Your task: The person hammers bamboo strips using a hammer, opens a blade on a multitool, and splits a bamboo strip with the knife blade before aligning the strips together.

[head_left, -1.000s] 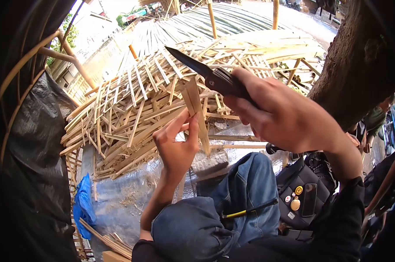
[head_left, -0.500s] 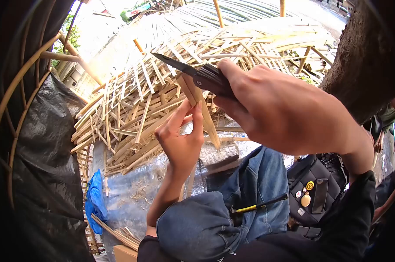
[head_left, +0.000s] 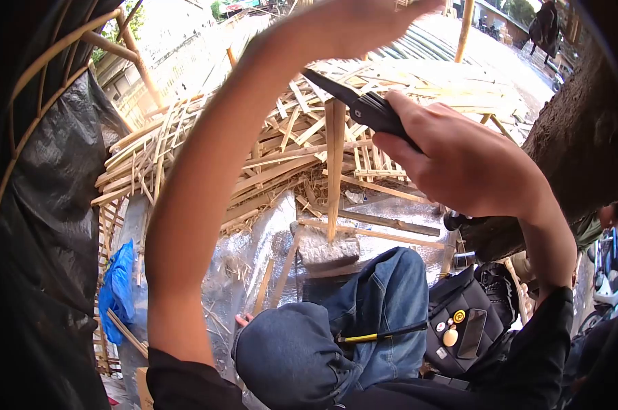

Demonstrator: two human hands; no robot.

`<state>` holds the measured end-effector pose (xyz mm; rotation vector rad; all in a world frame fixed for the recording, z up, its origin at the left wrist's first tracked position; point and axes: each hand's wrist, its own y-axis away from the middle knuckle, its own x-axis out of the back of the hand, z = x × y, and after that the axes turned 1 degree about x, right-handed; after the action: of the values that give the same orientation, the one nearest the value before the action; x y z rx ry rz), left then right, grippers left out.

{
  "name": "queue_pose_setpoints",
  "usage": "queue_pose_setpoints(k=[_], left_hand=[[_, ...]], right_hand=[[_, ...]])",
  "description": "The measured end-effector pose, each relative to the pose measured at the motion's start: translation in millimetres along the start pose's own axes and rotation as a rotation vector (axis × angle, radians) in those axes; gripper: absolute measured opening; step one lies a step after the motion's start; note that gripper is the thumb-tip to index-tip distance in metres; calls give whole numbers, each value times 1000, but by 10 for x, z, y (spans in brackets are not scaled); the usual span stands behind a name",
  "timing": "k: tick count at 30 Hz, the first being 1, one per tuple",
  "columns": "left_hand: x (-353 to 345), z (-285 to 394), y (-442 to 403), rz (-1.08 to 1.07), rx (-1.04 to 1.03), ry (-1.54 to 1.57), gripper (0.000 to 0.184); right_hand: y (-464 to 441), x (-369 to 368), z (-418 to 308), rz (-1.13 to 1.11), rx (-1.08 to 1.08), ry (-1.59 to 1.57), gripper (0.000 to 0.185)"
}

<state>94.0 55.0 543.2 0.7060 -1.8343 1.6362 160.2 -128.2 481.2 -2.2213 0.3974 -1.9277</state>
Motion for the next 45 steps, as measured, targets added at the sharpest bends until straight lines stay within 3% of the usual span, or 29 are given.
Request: queue_pose_setpoints(k=[1, 4, 5, 6, 7, 9, 13, 16, 17, 19, 21, 25, 29, 31, 32, 34, 35, 38, 39, 41, 43, 45], left_hand=[[-417, -280, -37, 178, -207, -63, 45], [-758, -623, 91, 381, -507, -43, 52], [-527, -510, 6, 11, -215, 30, 51], [-367, -384, -1, -179, -68, 88, 52], [-212, -266, -9, -358, 90, 118, 53], [-30, -5, 79, -556, 219, 91, 69], [284, 267, 185, -421, 177, 114, 83], [268, 329, 269, -297, 180, -139, 85], [241, 234, 292, -448, 231, -48, 86], [331, 258, 260, -493, 289, 124, 91], [359, 308, 259, -397, 305, 224, 94], [156, 247, 307, -371, 248, -45, 92], [312, 185, 113, -227, 274, 335, 88], [62, -161, 103, -319, 220, 275, 88], [-178, -512, 100, -491, 210, 233, 88], [-118, -402, 94, -429, 384, 187, 91], [34, -303, 34, -371, 390, 369, 90], [384, 244, 120, -190, 256, 326, 89], [289, 149, 173, -338, 221, 256, 90], [148, 63, 146, -407, 279, 209, 91], [306, 245, 118, -317, 334, 408, 93], [352, 216, 52, -251, 326, 404, 94]], right_hand=[[8, 9, -1, 27, 10, 32, 52], [-11, 54, 6, -8, 19, 17, 48], [-15, 15, 38, -16, 21, 18, 48], [-15, -52, 90, 67, 72, 51, 45], [-10, -101, 121, 148, 121, 82, 42], [-12, -53, 112, 96, 104, 46, 40], [-50, -44, 121, 78, 116, 66, 34], [-67, 4, 64, 39, 77, 79, 32], [-61, 26, 52, 19, 68, 74, 32], [-67, 30, 82, 33, 89, 72, 32], [-85, -29, 112, 58, 119, 80, 32], [-83, -33, 139, 49, 132, 84, 32], [-80, -77, 169, 73, 157, 65, 32], [-91, -82, 176, 70, 161, 73, 32], [-97, -73, 175, 59, 160, 73, 32], [-133, -69, 189, 56, 160, 61, 32], [-134, -90, 190, 61, 167, 55, 32], [-144, -123, 190, 85, 185, 55, 32], [-148, -119, 183, 77, 188, 61, 32], [-157, -90, 177, 58, 181, 62, 32], [-155, -96, 174, 69, 184, 58, 32], [-142, -131, 160, 92, 188, 48, 32]])
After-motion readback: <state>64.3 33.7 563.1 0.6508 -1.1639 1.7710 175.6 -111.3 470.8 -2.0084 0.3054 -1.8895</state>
